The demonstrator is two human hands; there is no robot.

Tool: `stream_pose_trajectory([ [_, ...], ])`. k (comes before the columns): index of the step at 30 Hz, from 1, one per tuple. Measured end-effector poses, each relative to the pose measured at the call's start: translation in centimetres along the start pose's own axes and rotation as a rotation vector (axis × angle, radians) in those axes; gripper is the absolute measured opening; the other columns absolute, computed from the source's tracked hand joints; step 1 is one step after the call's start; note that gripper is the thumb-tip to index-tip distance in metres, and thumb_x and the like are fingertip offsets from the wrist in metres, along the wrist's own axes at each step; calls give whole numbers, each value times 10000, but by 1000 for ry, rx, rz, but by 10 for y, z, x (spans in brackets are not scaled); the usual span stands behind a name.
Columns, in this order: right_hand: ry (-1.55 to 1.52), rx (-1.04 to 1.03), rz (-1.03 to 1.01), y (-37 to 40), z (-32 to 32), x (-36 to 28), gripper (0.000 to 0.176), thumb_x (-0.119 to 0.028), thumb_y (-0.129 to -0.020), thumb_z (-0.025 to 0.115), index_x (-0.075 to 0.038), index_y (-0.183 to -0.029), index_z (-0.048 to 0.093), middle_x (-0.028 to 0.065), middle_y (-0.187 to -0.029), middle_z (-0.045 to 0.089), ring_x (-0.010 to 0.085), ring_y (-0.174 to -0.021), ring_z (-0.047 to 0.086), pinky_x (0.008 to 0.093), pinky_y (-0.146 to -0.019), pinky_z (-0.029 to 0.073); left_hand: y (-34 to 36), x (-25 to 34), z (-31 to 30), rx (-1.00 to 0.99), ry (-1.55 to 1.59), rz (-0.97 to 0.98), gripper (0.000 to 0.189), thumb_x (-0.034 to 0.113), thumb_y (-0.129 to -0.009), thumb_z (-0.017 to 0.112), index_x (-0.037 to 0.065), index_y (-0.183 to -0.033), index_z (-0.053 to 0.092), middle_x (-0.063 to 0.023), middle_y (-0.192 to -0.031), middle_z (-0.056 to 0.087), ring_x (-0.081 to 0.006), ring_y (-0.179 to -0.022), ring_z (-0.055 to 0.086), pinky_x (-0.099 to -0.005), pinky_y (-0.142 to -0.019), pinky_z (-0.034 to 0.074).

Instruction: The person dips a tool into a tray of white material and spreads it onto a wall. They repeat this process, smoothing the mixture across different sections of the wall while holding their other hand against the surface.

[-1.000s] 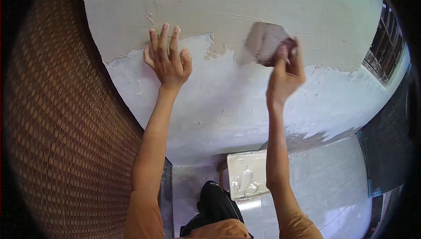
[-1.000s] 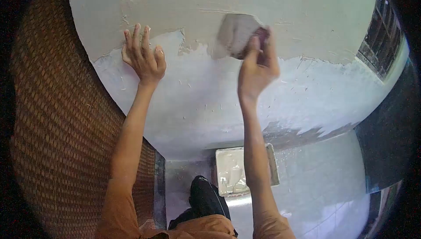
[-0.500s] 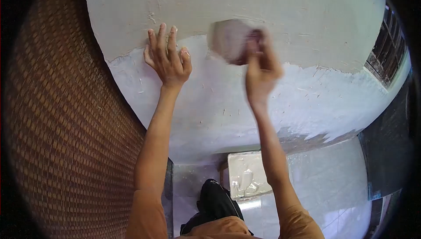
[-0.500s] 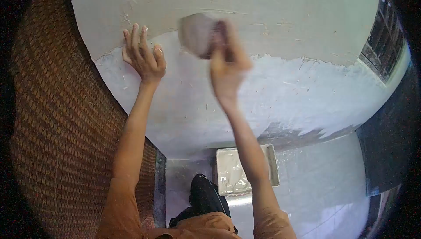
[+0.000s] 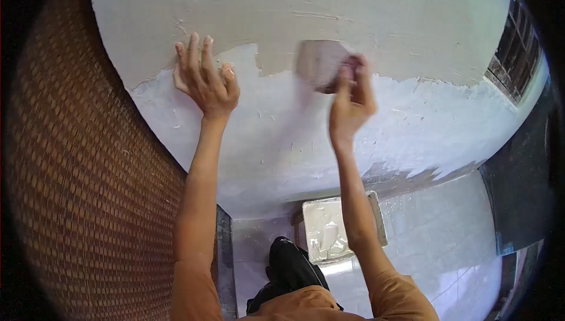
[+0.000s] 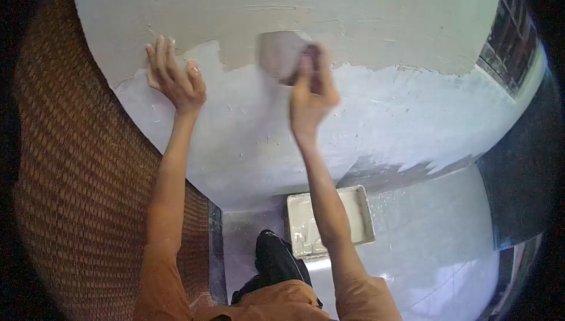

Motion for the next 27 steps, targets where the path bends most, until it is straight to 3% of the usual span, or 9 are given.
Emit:
stream_pose_trajectory([
  [3,-157,191,126,-13,-43,-11,322,-11,-960,543,44,-1277,560,147,-1170,645,155,-955,635,284,-788,536,1,-2,0,-14,-13,14,513,295,-936,386,79,-1399,435,-145,-1457,420,-373,-1394,324,-505,-1046,209],
  [6,-42,-40,-50,10,4,-17,342,18,-931,573,50,-1271,569,159,-1141,667,157,-997,631,275,-853,508,1,-3,-1,-2,-16,13,513,291,-936,384,78,-1399,434,-143,-1460,416,-374,-1395,320,-501,-1047,208],
  [9,-71,-138,111,26,23,8,349,9,-926,589,47,-1272,570,163,-1149,667,165,-1006,638,277,-885,500,2,1,-2,9,-8,34,508,296,-941,377,79,-1396,437,-141,-1454,424,-373,-1390,328,-499,-1046,208],
  [13,-62,186,119,-3,-53,-2,324,-56,-976,531,32,-1287,556,139,-1150,663,184,-924,664,312,-808,552,1,0,2,-30,-26,33,514,300,-954,371,61,-1407,409,-145,-1463,408,-378,-1396,307,-507,-1059,192],
  [17,31,-82,-263,17,13,-25,398,59,-876,586,12,-1272,587,167,-1108,690,186,-943,676,293,-782,546,0,1,2,-59,-25,39,523,299,-959,378,52,-1420,384,-150,-1477,384,-386,-1404,285,-526,-1073,177],
  [18,-48,-166,-152,24,33,-22,444,92,-824,621,0,-1258,608,190,-1091,693,186,-975,673,286,-796,537,0,2,4,-59,-26,32,523,299,-959,378,52,-1420,384,-150,-1477,384,-386,-1404,285,-526,-1073,177],
  [19,-18,-277,-22,26,43,-17,375,16,-910,620,29,-1282,576,133,-1155,666,116,-973,610,253,-869,486,0,1,1,-26,-13,33,506,290,-948,390,75,-1406,414,-138,-1461,411,-377,-1393,313,-508,-1056,190],
  [25,-163,212,72,-26,-54,-7,326,-66,-961,569,42,-1269,574,130,-1087,679,131,-850,650,254,-670,547,1,2,1,-32,0,42,495,281,-934,407,110,-1398,442,-122,-1456,431,-367,-1388,331,-491,-1036,199],
  [27,-44,63,26,-19,-19,-15,318,-23,-936,573,29,-1249,597,134,-1136,677,128,-862,647,271,-728,545,0,2,1,-39,2,42,495,283,-934,408,114,-1398,443,-123,-1458,430,-367,-1391,327,-494,-1035,196],
])
Point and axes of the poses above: each hand's wrist, its own y-axis away from the middle knuckle, its own z-axis out of the palm, x = y × z, the point moved 10 cm from there along -y, towards the middle knuckle
